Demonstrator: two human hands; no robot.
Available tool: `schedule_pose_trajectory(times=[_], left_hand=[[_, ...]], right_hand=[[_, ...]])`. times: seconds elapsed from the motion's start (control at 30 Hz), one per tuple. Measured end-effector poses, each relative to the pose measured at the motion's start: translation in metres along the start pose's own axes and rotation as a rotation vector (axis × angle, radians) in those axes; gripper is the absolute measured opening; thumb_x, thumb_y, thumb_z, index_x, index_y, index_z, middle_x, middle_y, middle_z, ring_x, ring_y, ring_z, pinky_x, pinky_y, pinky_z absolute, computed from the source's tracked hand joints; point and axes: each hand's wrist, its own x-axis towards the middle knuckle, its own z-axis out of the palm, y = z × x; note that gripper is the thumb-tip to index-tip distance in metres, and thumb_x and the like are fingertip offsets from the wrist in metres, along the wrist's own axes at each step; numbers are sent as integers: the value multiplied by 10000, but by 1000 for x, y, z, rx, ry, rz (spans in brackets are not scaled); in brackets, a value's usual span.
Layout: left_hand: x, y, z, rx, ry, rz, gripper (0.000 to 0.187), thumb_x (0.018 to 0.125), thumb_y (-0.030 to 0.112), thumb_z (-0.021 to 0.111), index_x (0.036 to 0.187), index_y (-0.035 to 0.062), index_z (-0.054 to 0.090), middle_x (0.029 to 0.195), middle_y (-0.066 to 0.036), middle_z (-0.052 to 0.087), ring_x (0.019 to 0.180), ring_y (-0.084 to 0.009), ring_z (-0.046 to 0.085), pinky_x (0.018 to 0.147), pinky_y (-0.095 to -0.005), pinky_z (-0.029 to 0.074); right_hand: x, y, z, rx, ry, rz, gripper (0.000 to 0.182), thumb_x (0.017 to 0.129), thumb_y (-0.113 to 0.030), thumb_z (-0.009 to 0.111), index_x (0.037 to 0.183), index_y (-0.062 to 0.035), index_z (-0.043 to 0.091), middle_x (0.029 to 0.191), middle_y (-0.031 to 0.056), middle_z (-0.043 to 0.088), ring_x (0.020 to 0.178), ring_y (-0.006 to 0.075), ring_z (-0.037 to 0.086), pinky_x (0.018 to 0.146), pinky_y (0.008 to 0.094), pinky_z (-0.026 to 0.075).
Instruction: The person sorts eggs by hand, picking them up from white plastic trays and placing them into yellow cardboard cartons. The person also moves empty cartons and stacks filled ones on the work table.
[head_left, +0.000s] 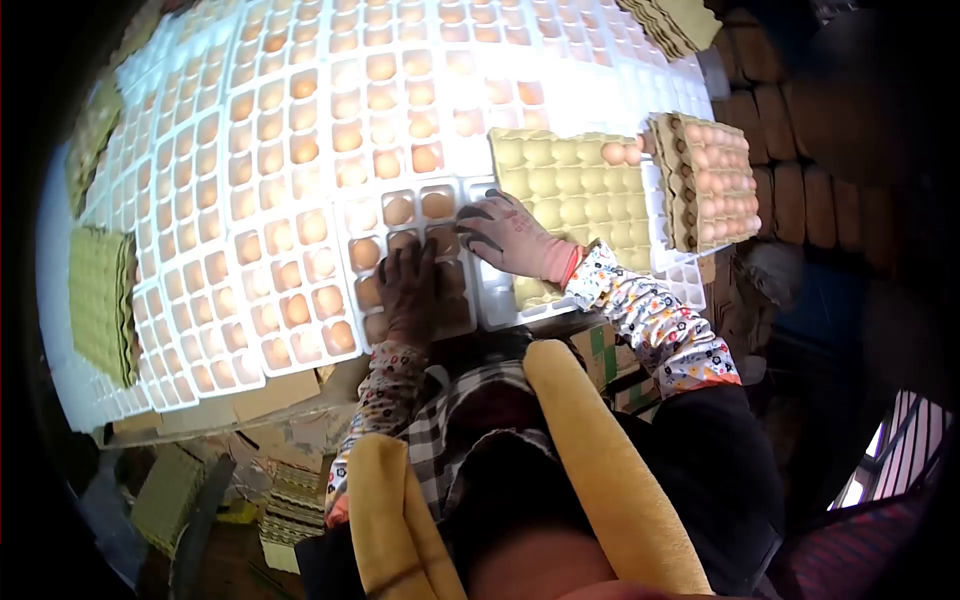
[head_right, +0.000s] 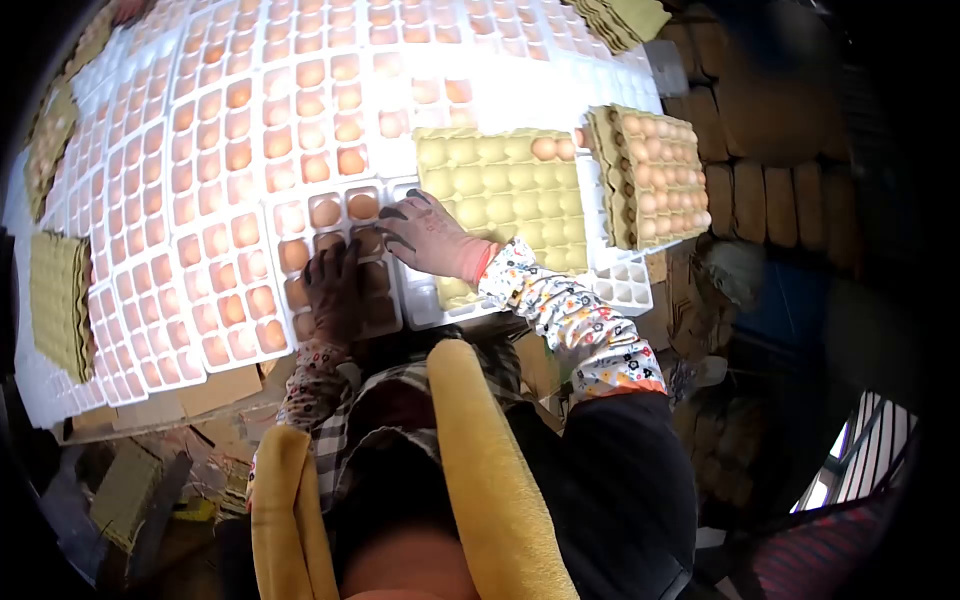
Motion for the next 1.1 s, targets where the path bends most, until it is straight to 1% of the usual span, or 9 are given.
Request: schedule_pose_trajectory(times=[0.17,0.37,0.5,0.63,0.73,0.9,0.97,1.03,1.1], left_hand=[[18,13,-15,-185,92,-8,486,842,167,614,1316,110,523,1251,-146,536,1153,-364,488,999,-479,373],[152,154,-8,-444,97,410,372,792,122,686,1146,51,597,1068,-173,578,964,-370,556,830,-437,463],[216,235,85,-181,65,434,375,799,165,613,1169,106,594,1025,-146,568,971,-316,589,799,-449,489],[244,248,107,-25,-285,364,264,882,180,492,1110,119,610,1017,-154,575,876,-317,631,720,-418,519],[248,239,84,-193,-263,200,363,815,250,648,1128,76,587,1025,-178,569,921,-347,626,775,-432,524],[298,144,53,-341,308,-199,504,756,231,730,1189,54,544,1104,-181,552,1001,-367,559,860,-426,485],[331,99,62,-275,235,-220,440,779,233,704,1172,86,570,1130,-170,555,1053,-353,543,907,-417,458],[359,65,71,165,-255,-99,388,803,241,676,1166,136,584,1141,-161,559,1088,-342,532,943,-415,431],[352,64,75,199,8,77,359,773,180,675,1113,88,606,983,-157,622,903,-364,598,780,-458,497]], right_hand=[[-73,108,-88,208,562,660,457,840,-163,582,1293,-128,535,1238,137,562,1165,343,496,1061,464,347],[-118,212,-101,-467,52,455,525,820,-110,573,1336,-128,478,1328,120,534,1190,326,526,1057,448,365],[-134,215,-107,-39,455,369,386,843,-147,604,1217,-60,578,1081,118,659,1009,300,623,890,376,495],[-130,248,-104,1600,746,627,298,903,-161,591,1153,1,595,878,68,629,692,132,554,632,248,482],[-72,253,-114,1675,744,706,327,894,-201,619,1163,-17,594,854,54,617,694,144,579,627,263,485],[2,263,-80,219,361,294,412,840,-184,641,1214,-26,570,1136,218,618,1010,390,601,878,435,494],[3,254,-83,101,228,351,383,887,-134,611,1246,-13,554,1227,196,583,1072,327,589,904,388,481],[-14,247,-86,332,498,297,359,885,-168,588,1214,-24,571,1205,190,577,1049,357,581,886,412,489],[-55,227,-96,480,622,360,348,895,-164,561,1216,-29,568,1203,176,565,1068,351,565,901,404,481]])
